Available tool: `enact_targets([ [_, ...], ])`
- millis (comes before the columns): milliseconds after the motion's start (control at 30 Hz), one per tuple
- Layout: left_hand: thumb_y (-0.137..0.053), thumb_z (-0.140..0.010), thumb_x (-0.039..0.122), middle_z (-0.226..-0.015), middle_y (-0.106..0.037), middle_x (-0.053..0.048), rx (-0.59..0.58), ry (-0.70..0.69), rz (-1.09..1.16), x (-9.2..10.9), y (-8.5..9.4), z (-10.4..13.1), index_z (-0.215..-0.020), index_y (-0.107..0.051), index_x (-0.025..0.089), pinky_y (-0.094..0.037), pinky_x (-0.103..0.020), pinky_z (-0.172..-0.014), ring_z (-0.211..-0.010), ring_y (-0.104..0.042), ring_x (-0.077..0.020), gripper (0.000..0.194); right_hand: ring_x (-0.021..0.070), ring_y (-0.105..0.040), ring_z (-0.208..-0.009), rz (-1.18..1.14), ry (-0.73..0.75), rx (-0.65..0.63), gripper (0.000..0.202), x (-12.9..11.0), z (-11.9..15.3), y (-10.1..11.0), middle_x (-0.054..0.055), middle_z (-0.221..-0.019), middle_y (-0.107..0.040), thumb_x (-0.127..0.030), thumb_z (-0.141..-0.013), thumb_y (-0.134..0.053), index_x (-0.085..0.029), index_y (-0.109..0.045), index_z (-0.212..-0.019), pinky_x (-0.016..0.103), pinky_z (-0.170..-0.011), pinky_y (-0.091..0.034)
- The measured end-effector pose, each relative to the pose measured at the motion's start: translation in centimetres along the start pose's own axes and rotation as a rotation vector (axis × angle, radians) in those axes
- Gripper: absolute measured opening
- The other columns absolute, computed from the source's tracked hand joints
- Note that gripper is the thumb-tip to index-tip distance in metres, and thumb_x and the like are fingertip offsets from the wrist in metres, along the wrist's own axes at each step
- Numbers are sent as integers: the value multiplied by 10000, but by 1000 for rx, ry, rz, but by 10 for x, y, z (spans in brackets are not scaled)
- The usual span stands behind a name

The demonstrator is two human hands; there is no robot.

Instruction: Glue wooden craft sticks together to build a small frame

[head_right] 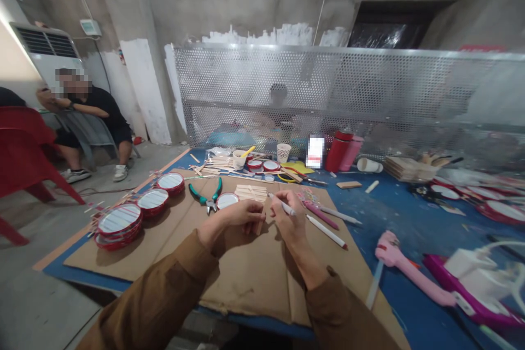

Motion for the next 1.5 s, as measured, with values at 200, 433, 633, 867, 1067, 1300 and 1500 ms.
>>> enact_targets([
  [200, -536, -853, 388, -557, -576, 9, -18, 12, -3, 6, -1, 4, -789, -510, 160, -402, -216, -459, -407, -495, -81, 238, 108, -528, -468, 19, 17, -23, 196, 5, -2, -1, -39, -583, -568, -396, -826, -561, -202, -535, -822, 216, -461, -420],
  [433, -520, -856, 329, -544, -562, 17, -13, 5, 24, 4, -1, 3, -807, -500, 166, -398, -222, -443, -390, -489, -90, 172, 120, -560, -496, 25, 25, 0, 202, 6, -2, 0, -24, -616, -598, -396, -812, -565, -199, -546, -854, 214, -464, -429],
  [633, -517, -863, 324, -556, -574, 13, -15, 0, 6, 1, 0, 1, -805, -494, 164, -398, -211, -448, -390, -486, -77, 172, 116, -543, -460, 24, 25, -40, 219, 3, -1, -2, -22, -574, -585, -415, -819, -562, -197, -538, -814, 210, -440, -415],
  [867, -558, -844, 397, -538, -558, 17, 26, 20, -5, 0, 1, 1, -798, -505, 160, -396, -210, -452, -396, -490, -80, 247, 121, -553, -476, 15, 17, -14, 209, 1, -1, -1, -20, -608, -590, -404, -808, -572, -197, -548, -812, 227, -468, -430],
  [1067, -556, -837, 420, -557, -574, -1, 22, 18, -2, -1, 1, 2, -805, -523, 153, -401, -219, -457, -406, -498, -89, 271, 114, -527, -457, 12, 16, -45, 202, 0, 0, -3, -37, -572, -564, -404, -814, -560, -205, -535, -790, 223, -454, -421],
  [1300, -568, -832, 380, -551, -569, 5, 40, 13, 13, -2, 2, 1, -795, -524, 153, -392, -217, -449, -396, -493, -86, 234, 118, -557, -478, 27, 17, -50, 207, -3, 0, -4, -28, -597, -579, -406, -803, -565, -200, -541, -796, 225, -466, -435],
  [1500, -555, -841, 399, -564, -576, 2, 12, 11, -1, -1, 2, 1, -796, -521, 154, -400, -218, -457, -408, -495, -84, 251, 117, -539, -473, 20, 0, -36, 206, -7, 2, -3, -27, -581, -577, -406, -804, -556, -201, -537, -799, 222, -453, -417],
])
Point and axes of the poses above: each hand's wrist, its own z-axis away from the middle knuckle, its own y-axis out of the back of the hand, x = y × z, the point moved 5 cm from there along -z, towards the middle knuckle
